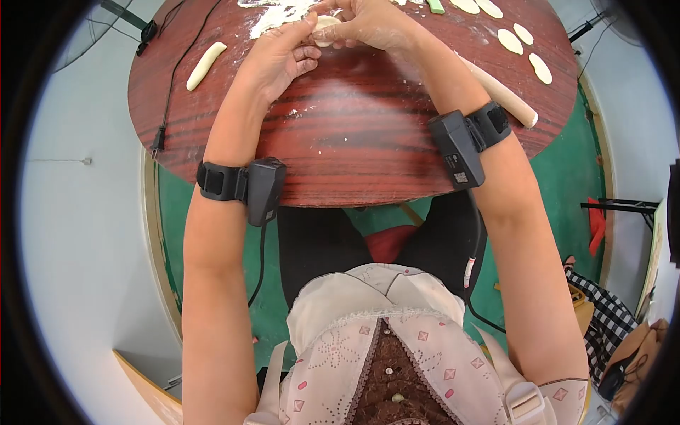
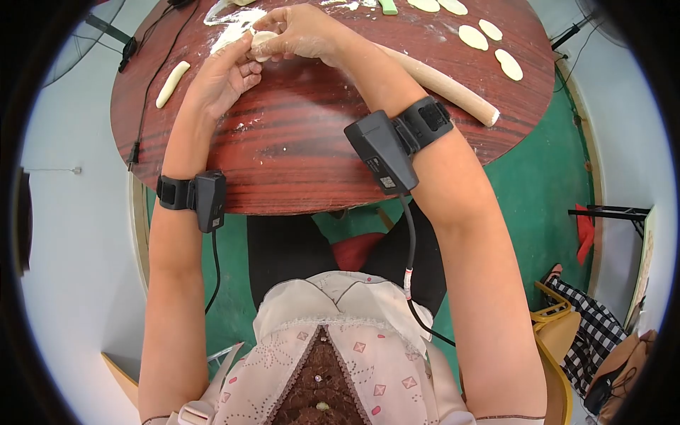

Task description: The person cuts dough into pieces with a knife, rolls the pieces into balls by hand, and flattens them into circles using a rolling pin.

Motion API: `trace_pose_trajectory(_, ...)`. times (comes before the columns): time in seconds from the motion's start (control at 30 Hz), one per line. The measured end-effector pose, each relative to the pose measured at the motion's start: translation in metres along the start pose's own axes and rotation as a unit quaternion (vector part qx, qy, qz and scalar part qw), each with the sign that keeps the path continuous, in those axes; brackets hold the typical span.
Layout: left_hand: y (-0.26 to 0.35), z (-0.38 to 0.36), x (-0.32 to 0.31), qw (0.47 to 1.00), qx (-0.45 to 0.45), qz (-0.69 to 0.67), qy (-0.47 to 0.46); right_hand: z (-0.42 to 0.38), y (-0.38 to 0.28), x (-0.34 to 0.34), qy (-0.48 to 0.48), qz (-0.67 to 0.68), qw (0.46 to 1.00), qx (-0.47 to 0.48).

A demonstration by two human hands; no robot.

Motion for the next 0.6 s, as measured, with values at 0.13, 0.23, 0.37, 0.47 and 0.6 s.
trace_pose_trajectory(0.13, 0.004, 0.003, 0.010, 0.998, -0.029, 0.036, 0.050, 0.003, -0.005, -0.006, -0.013, -0.028, 0.998, 0.055)
trace_pose_trajectory(0.23, 0.009, -0.001, 0.013, 0.993, -0.042, 0.024, 0.110, -0.011, -0.001, -0.003, -0.016, 0.004, 1.000, -0.010)
trace_pose_trajectory(0.37, 0.007, -0.003, 0.007, 0.996, -0.033, -0.017, 0.083, -0.013, -0.004, -0.006, -0.035, 0.036, 0.998, -0.023)
trace_pose_trajectory(0.47, 0.007, -0.005, -0.001, 0.997, -0.005, -0.037, 0.071, -0.012, -0.005, -0.003, -0.027, 0.062, 0.997, -0.026)
trace_pose_trajectory(0.6, 0.002, -0.008, 0.000, 0.996, 0.011, 0.023, 0.091, -0.008, 0.001, -0.005, -0.044, -0.017, 0.998, -0.037)
Point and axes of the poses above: each hand's wrist, its own z-axis towards the middle knuckle, its own x-axis out of the back of the hand, y = z × x, the point moved 8 cm from there along z, towards the middle knuckle
